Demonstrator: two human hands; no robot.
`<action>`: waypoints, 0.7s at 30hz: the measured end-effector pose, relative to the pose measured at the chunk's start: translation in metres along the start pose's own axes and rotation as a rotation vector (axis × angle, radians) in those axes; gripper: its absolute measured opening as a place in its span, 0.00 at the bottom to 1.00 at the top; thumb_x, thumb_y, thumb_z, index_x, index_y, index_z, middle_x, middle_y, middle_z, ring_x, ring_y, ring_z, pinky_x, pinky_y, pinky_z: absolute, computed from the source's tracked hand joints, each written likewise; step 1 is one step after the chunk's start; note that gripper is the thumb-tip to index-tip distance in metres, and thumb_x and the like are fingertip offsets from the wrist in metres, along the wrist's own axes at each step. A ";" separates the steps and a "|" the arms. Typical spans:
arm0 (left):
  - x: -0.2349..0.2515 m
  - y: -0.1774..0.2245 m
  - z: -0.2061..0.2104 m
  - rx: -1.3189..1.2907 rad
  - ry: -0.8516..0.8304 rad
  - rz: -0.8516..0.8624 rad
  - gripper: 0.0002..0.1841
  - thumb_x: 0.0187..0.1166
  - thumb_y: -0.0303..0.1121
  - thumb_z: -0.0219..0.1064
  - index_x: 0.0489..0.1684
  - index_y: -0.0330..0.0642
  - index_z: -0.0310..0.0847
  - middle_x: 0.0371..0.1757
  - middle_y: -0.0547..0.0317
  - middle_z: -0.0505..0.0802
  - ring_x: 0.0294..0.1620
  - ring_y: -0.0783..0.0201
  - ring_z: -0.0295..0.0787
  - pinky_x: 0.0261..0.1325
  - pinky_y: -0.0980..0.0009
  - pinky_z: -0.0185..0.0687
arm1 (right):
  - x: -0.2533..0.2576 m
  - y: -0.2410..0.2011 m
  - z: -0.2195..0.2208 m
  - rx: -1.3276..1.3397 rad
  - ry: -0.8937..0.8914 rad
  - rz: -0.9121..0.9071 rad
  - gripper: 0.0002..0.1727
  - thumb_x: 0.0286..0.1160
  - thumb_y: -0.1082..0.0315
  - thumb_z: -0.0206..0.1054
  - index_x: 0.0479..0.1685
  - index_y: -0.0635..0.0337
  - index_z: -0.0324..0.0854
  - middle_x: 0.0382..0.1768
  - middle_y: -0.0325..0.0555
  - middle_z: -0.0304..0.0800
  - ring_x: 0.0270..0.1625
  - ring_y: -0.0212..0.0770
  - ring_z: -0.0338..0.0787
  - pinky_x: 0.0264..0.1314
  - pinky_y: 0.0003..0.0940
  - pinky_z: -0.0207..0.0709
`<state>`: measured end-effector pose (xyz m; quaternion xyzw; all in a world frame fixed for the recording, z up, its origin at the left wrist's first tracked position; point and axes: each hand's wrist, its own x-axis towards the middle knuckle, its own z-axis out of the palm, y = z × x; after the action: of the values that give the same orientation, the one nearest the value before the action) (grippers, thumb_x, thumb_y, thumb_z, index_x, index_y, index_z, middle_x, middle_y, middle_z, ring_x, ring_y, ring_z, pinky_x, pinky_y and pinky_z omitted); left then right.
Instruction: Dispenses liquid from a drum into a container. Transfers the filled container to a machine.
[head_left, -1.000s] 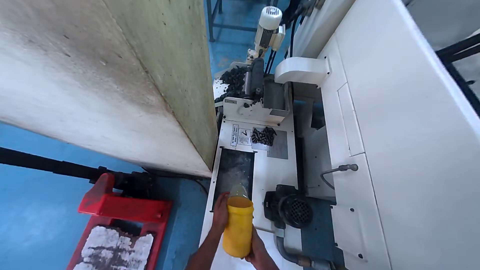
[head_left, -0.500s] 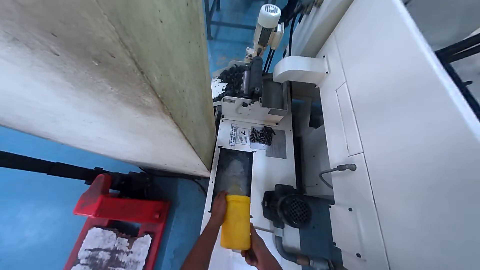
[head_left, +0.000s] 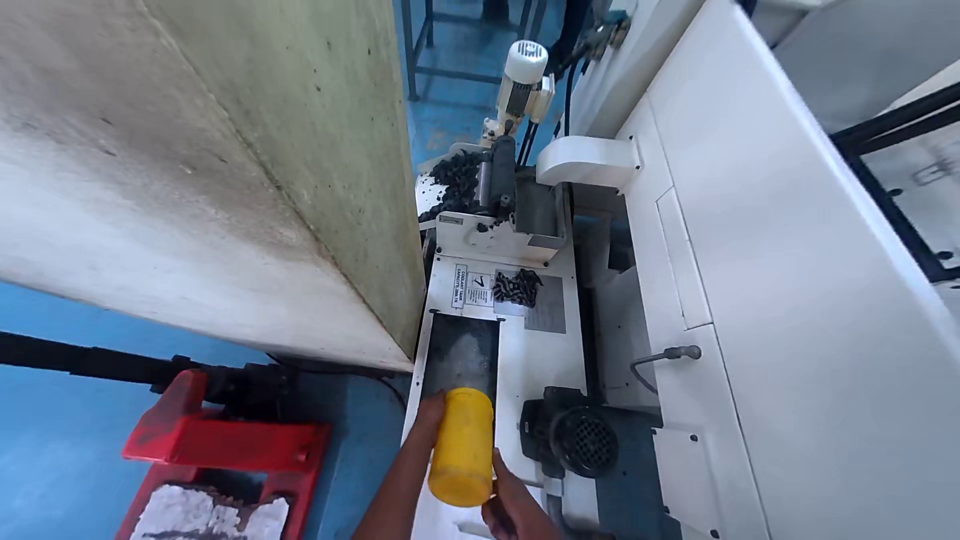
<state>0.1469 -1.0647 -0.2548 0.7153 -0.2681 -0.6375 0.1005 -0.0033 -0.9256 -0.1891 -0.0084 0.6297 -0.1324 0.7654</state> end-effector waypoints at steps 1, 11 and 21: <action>0.001 0.001 -0.001 0.022 -0.009 0.013 0.28 0.94 0.48 0.46 0.71 0.30 0.77 0.71 0.33 0.83 0.74 0.43 0.80 0.76 0.45 0.72 | -0.001 -0.003 0.001 0.005 0.008 0.008 0.47 0.84 0.26 0.28 0.36 0.60 0.78 0.11 0.41 0.76 0.08 0.32 0.68 0.11 0.25 0.60; 0.026 -0.024 -0.023 0.427 -0.171 0.249 0.22 0.94 0.39 0.49 0.75 0.34 0.77 0.72 0.37 0.85 0.76 0.47 0.79 0.80 0.49 0.69 | -0.029 -0.033 0.024 -0.066 -0.020 -0.120 0.46 0.88 0.30 0.30 0.26 0.60 0.77 0.09 0.43 0.76 0.06 0.35 0.70 0.08 0.26 0.62; -0.034 -0.021 -0.050 0.169 -0.138 0.122 0.21 0.94 0.26 0.44 0.77 0.18 0.63 0.76 0.25 0.76 0.73 0.45 0.78 0.74 0.62 0.72 | 0.074 0.024 -0.003 -0.431 0.204 -0.261 0.17 0.93 0.64 0.53 0.55 0.70 0.81 0.33 0.50 0.90 0.30 0.41 0.91 0.39 0.38 0.87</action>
<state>0.1991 -1.0394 -0.2275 0.6581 -0.3700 -0.6530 0.0597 0.0115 -0.9181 -0.2653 -0.2388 0.7107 -0.0931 0.6551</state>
